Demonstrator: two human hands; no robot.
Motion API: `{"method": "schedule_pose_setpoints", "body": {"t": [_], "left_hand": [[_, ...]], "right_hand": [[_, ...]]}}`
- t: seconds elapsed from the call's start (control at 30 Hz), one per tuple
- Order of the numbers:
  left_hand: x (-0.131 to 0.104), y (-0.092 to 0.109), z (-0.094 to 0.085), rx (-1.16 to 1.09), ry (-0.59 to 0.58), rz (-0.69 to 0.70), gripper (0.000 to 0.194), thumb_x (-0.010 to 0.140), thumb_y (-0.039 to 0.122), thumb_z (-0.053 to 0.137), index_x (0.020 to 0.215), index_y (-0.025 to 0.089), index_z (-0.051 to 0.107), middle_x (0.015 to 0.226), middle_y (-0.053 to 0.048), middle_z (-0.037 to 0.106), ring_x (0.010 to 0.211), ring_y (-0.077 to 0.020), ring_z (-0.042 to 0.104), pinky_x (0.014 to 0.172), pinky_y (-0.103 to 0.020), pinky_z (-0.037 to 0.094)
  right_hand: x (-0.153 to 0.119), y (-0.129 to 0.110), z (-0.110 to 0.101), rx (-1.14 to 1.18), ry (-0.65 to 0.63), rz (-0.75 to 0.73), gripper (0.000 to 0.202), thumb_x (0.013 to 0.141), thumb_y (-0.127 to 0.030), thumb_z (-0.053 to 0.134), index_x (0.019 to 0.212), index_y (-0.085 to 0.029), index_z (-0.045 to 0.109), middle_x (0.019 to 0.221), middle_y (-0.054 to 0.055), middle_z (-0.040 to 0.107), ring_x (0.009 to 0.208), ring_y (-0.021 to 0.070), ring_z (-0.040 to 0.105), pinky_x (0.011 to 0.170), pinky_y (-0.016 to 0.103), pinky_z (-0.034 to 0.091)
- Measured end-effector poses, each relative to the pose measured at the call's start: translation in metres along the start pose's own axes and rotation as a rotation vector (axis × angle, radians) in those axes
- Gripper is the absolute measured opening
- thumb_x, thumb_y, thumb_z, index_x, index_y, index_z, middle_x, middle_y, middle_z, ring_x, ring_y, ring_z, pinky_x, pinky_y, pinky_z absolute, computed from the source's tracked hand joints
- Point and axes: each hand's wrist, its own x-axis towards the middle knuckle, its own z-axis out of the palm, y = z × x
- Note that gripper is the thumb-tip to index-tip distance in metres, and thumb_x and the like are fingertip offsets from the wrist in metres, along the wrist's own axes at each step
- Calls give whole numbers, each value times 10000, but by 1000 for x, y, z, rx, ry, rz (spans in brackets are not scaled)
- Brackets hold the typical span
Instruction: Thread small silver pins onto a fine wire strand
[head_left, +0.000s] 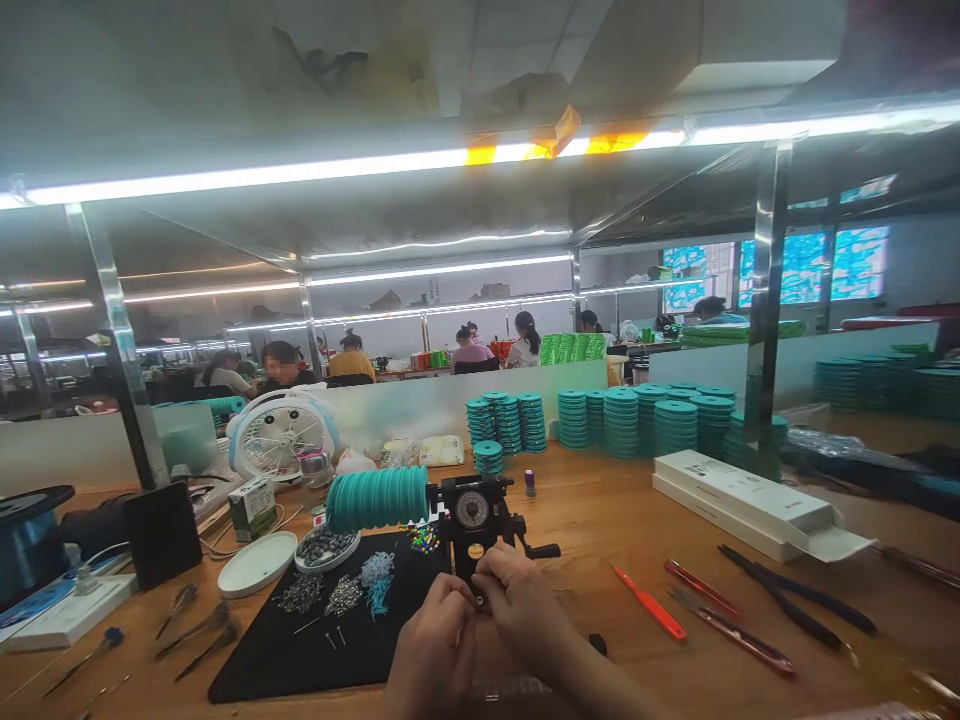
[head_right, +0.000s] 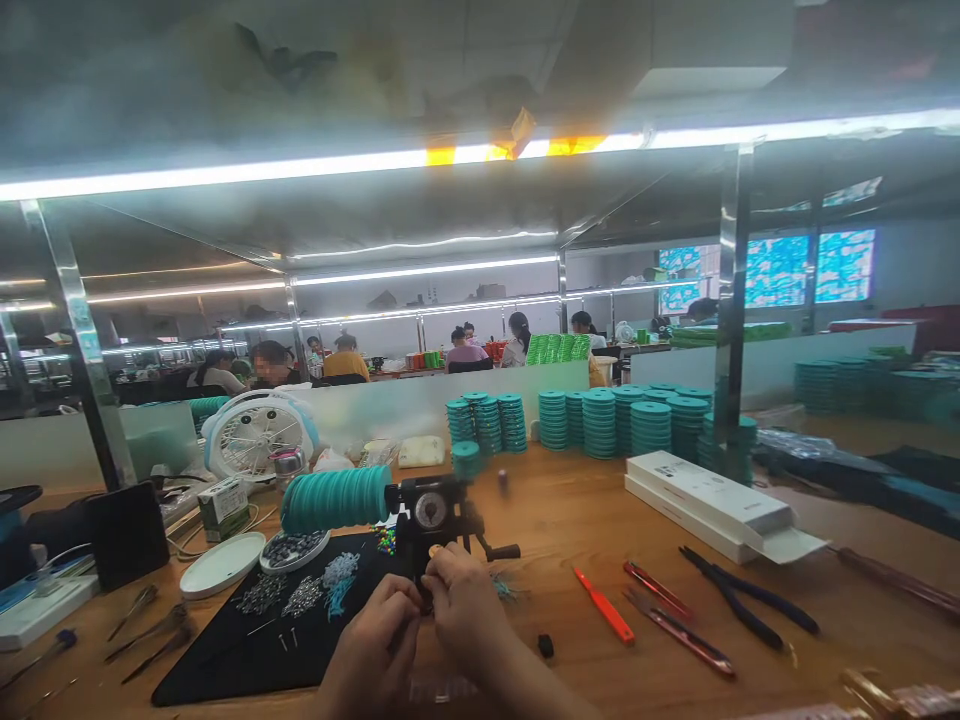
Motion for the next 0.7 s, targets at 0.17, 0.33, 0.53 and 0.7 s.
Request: {"method": "schedule_pose_setpoints", "body": {"t": [0.17, 0.33, 0.53, 0.7], "left_hand": [[0, -4, 2, 77, 29, 75, 231, 860, 100, 354, 693, 200, 479, 870, -65, 565, 734, -156, 595, 652, -262, 493], [3, -9, 4, 16, -26, 192, 273, 843, 59, 332, 788, 182, 569, 974, -116, 639, 865, -194, 638, 748, -288, 504], [8, 4, -2, -348, 19, -223, 167, 797, 212, 510, 655, 182, 592, 792, -70, 657, 698, -184, 594, 645, -273, 454], [9, 5, 0, -623, 22, -550, 181, 733, 313, 543, 683, 149, 602, 547, 22, 554, 389, -86, 388, 419, -227, 319]], "right_hand": [[-1, 1, -1, 22, -5, 13, 245, 785, -48, 467, 585, -190, 457, 657, 4, 533, 684, 160, 520, 640, 256, 362], [6, 8, 1, 25, -11, 22, 216, 743, -39, 491, 581, -182, 508, 640, -1, 537, 652, 154, 520, 608, 251, 352], [-8, 10, -5, 36, 58, -16, 126, 809, -116, 452, 739, -182, 534, 880, 72, 587, 804, 192, 546, 730, 294, 412], [-38, 0, 1, 211, 153, 269, 134, 835, -313, 479, 763, -200, 495, 736, 43, 578, 676, 208, 573, 638, 315, 438]]}}
